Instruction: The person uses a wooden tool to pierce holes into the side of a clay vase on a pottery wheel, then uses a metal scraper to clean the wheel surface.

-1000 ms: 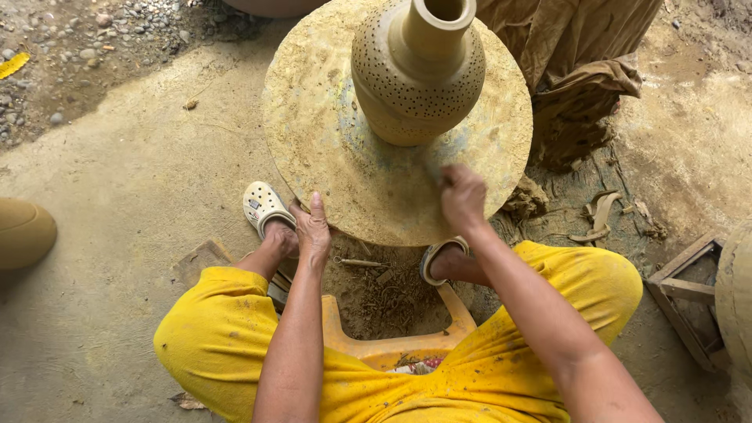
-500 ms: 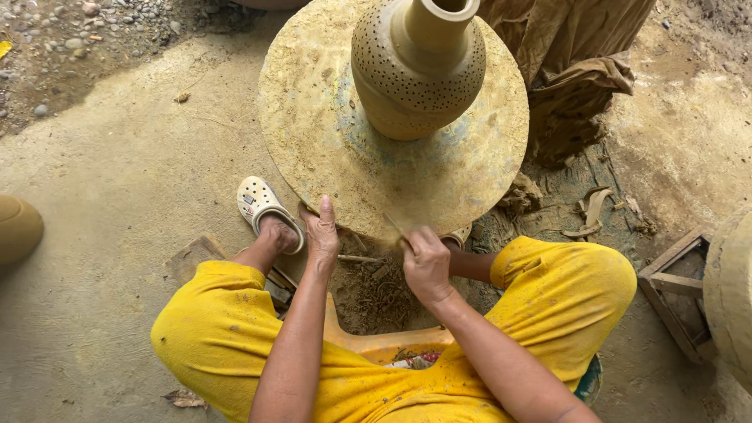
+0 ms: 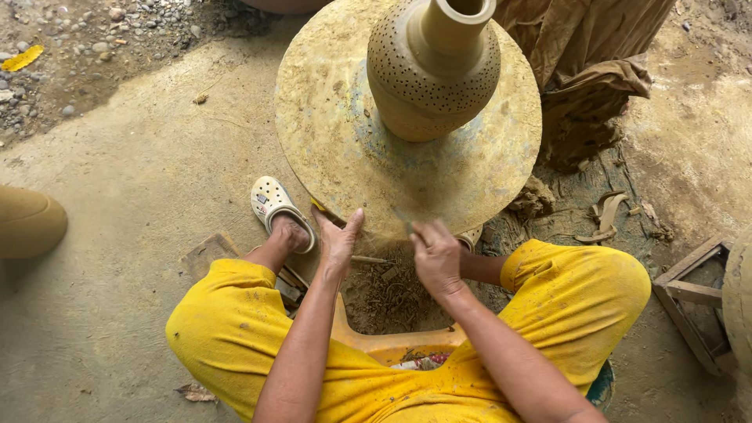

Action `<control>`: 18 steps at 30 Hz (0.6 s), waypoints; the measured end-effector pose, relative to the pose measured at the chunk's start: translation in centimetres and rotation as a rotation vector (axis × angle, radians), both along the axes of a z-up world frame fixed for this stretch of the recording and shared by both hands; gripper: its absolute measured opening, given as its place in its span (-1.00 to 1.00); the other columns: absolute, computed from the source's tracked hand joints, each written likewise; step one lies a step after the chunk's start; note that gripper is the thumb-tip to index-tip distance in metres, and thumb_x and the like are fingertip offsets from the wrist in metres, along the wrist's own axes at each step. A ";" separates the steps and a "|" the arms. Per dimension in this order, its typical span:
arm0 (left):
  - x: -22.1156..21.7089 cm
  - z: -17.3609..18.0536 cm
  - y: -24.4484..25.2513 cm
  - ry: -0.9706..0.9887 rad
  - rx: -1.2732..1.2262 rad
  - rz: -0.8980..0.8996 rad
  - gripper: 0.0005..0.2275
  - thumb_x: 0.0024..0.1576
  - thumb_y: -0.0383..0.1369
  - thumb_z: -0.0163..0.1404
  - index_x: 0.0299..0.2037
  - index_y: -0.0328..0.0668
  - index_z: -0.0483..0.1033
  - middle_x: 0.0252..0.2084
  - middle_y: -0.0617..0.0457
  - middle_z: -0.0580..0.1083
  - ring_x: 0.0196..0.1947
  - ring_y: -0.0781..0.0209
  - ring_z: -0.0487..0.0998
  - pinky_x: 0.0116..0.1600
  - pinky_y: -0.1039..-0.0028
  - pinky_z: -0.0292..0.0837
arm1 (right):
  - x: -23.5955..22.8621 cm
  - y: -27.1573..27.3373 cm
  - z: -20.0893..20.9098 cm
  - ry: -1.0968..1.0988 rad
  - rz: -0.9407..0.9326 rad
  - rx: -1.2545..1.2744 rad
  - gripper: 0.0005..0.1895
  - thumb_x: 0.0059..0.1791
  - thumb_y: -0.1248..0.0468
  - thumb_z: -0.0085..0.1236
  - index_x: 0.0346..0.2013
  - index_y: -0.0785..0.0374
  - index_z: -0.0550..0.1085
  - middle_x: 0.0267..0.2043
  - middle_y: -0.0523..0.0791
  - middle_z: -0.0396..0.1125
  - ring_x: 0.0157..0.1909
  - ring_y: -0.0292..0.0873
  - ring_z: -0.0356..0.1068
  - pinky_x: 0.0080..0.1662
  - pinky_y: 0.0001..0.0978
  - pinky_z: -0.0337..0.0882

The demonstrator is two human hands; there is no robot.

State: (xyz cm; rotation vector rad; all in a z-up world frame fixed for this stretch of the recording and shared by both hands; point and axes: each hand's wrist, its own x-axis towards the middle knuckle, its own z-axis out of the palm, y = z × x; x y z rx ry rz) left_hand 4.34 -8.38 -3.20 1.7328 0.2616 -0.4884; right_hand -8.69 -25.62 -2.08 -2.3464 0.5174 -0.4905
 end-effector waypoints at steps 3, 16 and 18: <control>0.4 0.0 0.9 0.074 0.009 0.020 0.17 -0.11 0.11 0.14 0.52 0.01 -0.57 0.57 -0.24 -0.25 0.54 -0.19 -0.20 0.47 -0.06 -0.15 | 2.3 -9.9 0.8 -0.229 -0.035 -0.199 -0.85 0.15 0.41 0.06 -0.24 0.33 0.57 -0.32 -0.07 0.44 -0.36 -0.21 0.37 -0.35 -0.40 0.37; 3.5 0.8 1.2 -0.002 0.036 0.067 -0.03 0.15 -0.05 0.13 0.53 -0.26 -0.39 0.55 -0.37 -0.14 0.52 -0.23 -0.05 0.49 0.06 -0.04 | 5.0 -6.2 0.3 -0.238 0.159 -0.265 -0.79 -0.05 0.54 0.02 -0.29 0.32 0.60 -0.27 0.05 0.47 -0.48 -0.25 0.34 -0.54 -0.49 0.34; 5.2 1.5 1.5 0.000 0.034 0.109 -0.03 0.14 -0.02 0.11 0.51 -0.24 -0.40 0.56 -0.33 -0.21 0.52 -0.23 -0.10 0.47 0.02 -0.08 | 6.1 -7.9 1.6 -0.288 0.114 -0.274 -0.79 -0.01 0.54 0.00 -0.29 0.31 0.59 -0.30 0.01 0.46 -0.44 -0.26 0.36 -0.48 -0.51 0.37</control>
